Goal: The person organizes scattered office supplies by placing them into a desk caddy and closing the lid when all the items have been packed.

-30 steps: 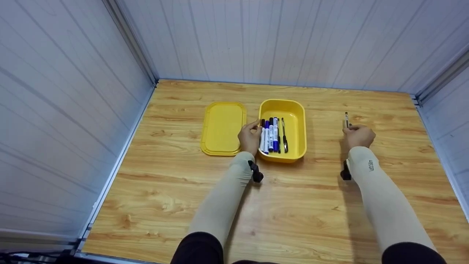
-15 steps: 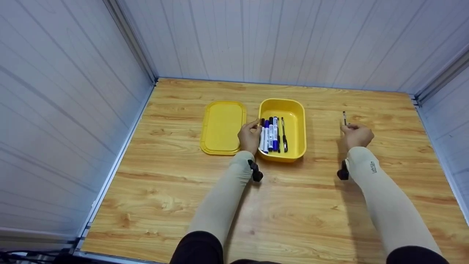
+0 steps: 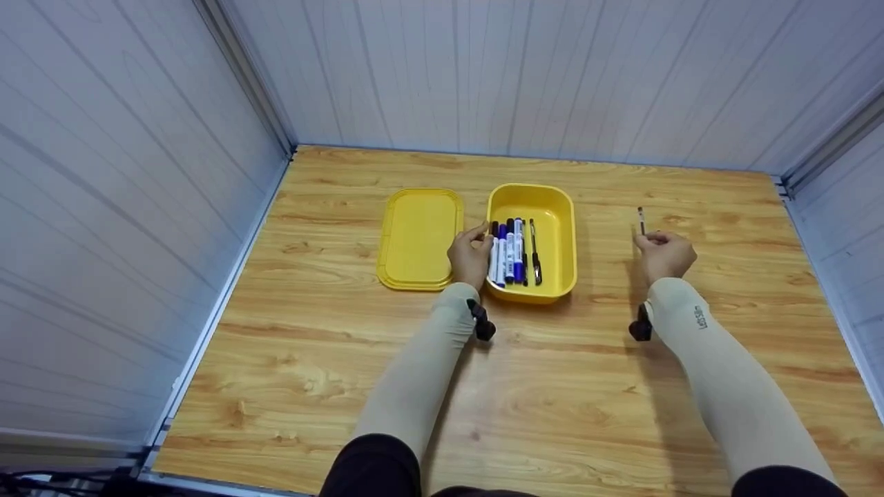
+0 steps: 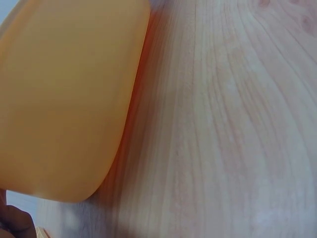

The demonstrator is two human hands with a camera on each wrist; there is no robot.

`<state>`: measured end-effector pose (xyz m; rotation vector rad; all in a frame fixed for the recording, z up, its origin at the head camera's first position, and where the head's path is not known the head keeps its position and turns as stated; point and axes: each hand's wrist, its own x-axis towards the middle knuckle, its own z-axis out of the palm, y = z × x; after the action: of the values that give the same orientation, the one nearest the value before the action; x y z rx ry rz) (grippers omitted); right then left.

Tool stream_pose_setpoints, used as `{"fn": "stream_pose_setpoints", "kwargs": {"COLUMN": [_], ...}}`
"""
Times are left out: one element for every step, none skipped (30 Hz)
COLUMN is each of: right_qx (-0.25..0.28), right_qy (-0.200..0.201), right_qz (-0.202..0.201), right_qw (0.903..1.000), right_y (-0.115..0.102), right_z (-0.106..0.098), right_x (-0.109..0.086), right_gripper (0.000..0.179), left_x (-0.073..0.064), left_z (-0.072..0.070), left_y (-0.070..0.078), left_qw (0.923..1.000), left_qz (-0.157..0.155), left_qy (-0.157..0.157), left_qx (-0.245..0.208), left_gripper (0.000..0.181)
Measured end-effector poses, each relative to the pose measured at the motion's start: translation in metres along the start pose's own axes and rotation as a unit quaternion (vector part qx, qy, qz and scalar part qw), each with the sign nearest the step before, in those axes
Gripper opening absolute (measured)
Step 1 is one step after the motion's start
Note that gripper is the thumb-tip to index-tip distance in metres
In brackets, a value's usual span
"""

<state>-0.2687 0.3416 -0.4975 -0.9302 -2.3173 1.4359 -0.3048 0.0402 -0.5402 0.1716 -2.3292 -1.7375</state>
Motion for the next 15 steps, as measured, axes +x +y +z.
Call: {"fn": "stream_pose_setpoints", "kwargs": {"right_qx": [0.001, 0.001, 0.0, -0.002, -0.002, -0.002, -0.004, -0.004, -0.004, -0.002, 0.0, 0.003, 0.005, 0.007, 0.008], "right_qy": [0.002, 0.003, 0.004, 0.005, 0.003, 0.003, 0.003, 0.003, 0.002, 0.002, 0.001, 0.001, 0.001, 0.001, 0.0], "right_qz": [-0.001, -0.003, -0.004, -0.005, -0.006, -0.006, -0.007, -0.008, -0.008, -0.009, -0.009, -0.011, -0.011, -0.011, -0.011], "right_qw": [1.0, 1.0, 1.0, 1.0, 1.0, 1.0, 1.0, 1.0, 1.0, 1.0, 1.0, 0.9999, 0.9999, 0.9999, 0.9999], "right_y": [-0.0002, -0.0002, -0.0004, -0.0004, -0.0005, -0.0005, -0.0005, -0.0003, 0.0, 0.0003, 0.0007, 0.0009, 0.0011, 0.0014, 0.0017], "right_z": [0.0004, 0.0008, 0.0014, 0.002, 0.0027, 0.0034, 0.0042, 0.0051, 0.0058, 0.0067, 0.0074, 0.008, 0.0086, 0.0091, 0.0096], "right_x": [-0.0004, -0.0008, -0.0013, -0.0018, -0.0026, -0.0032, -0.0038, -0.0044, -0.0048, -0.005, -0.0054, -0.0057, -0.006, -0.0064, -0.0063], "right_gripper": [0.026, 0.026, 0.025, 0.025, 0.025, 0.025, 0.025, 0.025, 0.026, 0.026, 0.026, 0.026, 0.026, 0.026, 0.026], "left_x": [0.0002, 0.0002, 0.0004, 0.0006, 0.0009, 0.0011, 0.0012, 0.0013, 0.0013, 0.0013, 0.0012, 0.0011, 0.0009, 0.0007, 0.0005], "left_z": [0.0, -0.0002, -0.0002, -0.0002, -0.0001, 0.0, 0.0, 0.0001, 0.0002, 0.0002, 0.0003, 0.0003, 0.0002, 0.0002, 0.0002], "left_y": [0.0002, 0.0005, 0.0007, 0.0008, 0.0007, 0.0007, 0.0006, 0.0004, 0.0002, 0.0, -0.0002, -0.0003, -0.0004, -0.0005, -0.0005], "left_qw": [1.0, 1.0, 1.0, 1.0, 1.0, 1.0, 0.9999, 0.9999, 0.9999, 0.9999, 0.9999, 0.9999, 0.9999, 0.9999, 0.9999], "left_qz": [0.001, 0.002, 0.002, 0.003, 0.003, 0.003, 0.002, 0.001, 0.0, -0.001, -0.001, -0.001, -0.001, 0.0, 0.0], "left_qy": [0.0, -0.001, 0.0, 0.002, 0.003, 0.003, 0.004, 0.004, 0.004, 0.004, 0.003, 0.003, 0.003, 0.004, 0.005], "left_qx": [0.0, 0.002, 0.003, 0.005, 0.007, 0.009, 0.01, 0.011, 0.01, 0.01, 0.01, 0.011, 0.013, 0.014, 0.016], "left_gripper": [0.03, 0.03, 0.03, 0.03, 0.03, 0.03, 0.03, 0.03, 0.03, 0.03, 0.03, 0.03, 0.03, 0.03, 0.03]}}
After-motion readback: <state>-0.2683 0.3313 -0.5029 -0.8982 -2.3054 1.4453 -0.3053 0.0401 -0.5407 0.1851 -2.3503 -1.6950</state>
